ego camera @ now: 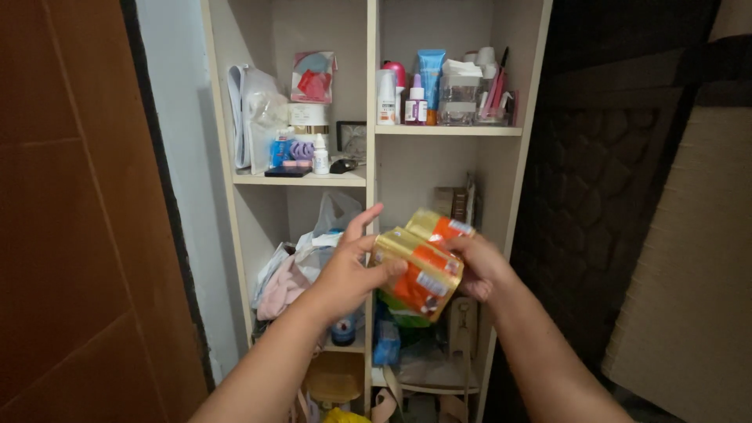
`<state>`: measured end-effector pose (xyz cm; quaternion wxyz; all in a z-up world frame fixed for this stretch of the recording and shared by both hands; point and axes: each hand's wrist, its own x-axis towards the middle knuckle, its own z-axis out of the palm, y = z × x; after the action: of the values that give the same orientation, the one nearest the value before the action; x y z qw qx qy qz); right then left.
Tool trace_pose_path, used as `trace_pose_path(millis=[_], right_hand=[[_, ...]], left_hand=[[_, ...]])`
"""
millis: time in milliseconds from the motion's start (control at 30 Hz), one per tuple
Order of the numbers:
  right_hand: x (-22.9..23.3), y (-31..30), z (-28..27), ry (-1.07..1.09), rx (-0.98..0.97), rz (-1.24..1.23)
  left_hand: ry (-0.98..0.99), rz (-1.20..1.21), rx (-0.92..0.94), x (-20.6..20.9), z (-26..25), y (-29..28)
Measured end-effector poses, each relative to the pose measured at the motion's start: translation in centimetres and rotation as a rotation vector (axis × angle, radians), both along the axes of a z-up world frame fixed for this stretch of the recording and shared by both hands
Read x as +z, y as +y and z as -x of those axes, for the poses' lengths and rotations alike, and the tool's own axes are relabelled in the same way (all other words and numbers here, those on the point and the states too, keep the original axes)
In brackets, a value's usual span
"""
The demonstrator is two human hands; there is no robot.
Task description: Organizing various cosmetic and skincare products on a white shelving unit.
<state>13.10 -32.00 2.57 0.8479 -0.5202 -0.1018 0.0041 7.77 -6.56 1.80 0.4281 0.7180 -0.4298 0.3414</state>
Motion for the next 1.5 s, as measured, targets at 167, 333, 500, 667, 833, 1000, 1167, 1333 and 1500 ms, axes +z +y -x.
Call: trace_pose_path(millis=[167, 333, 500, 667, 833, 1000, 1167, 1333, 1500], right_hand=[[-3.2, 0.0, -0.7, 0.172, 0.048, 0.249], [-3.7, 0.7, 0.2, 0.138, 0.208, 0.207], [-1.3, 2.5, 4.1, 0.038, 0.215, 0.247], [-1.0, 2.8, 4.6, 0.034, 0.189, 0.259], [-1.2, 2.6, 5.0, -0.01, 0.282, 0.219], [-2.0, 2.0, 4.2, -0.051, 0.342, 0.197], [-3.6, 0.6, 2.0, 0.012, 0.306, -0.023], [-1.6, 2.3, 5.6, -0.002, 0.438, -0.014], [-3.5, 2.3, 4.2, -0.095, 0.503, 0.268]], left_hand=[[0.57, 0.239, -0.425, 1.9, 1.4, -0.8], [0.549, 0.385, -0.387, 2.3, 0.9, -1.3], [0.704, 0.401, -0.22, 2.8, 1.1, -1.0], [0.85, 0.484, -0.357, 2.7, 0.9, -0.8], [0.813, 0.54, -0.386, 2.8, 1.0, -1.4], [0.882, 0.58, -0.377, 2.1, -0.8, -0.8], [0.835, 0.481, -0.234, 1.7, -1.5, 0.2], [0.894, 0.427, -0.308, 2.7, 0.1, 0.1], [0.855, 0.479, -0.44, 2.5, -0.3, 0.2]])
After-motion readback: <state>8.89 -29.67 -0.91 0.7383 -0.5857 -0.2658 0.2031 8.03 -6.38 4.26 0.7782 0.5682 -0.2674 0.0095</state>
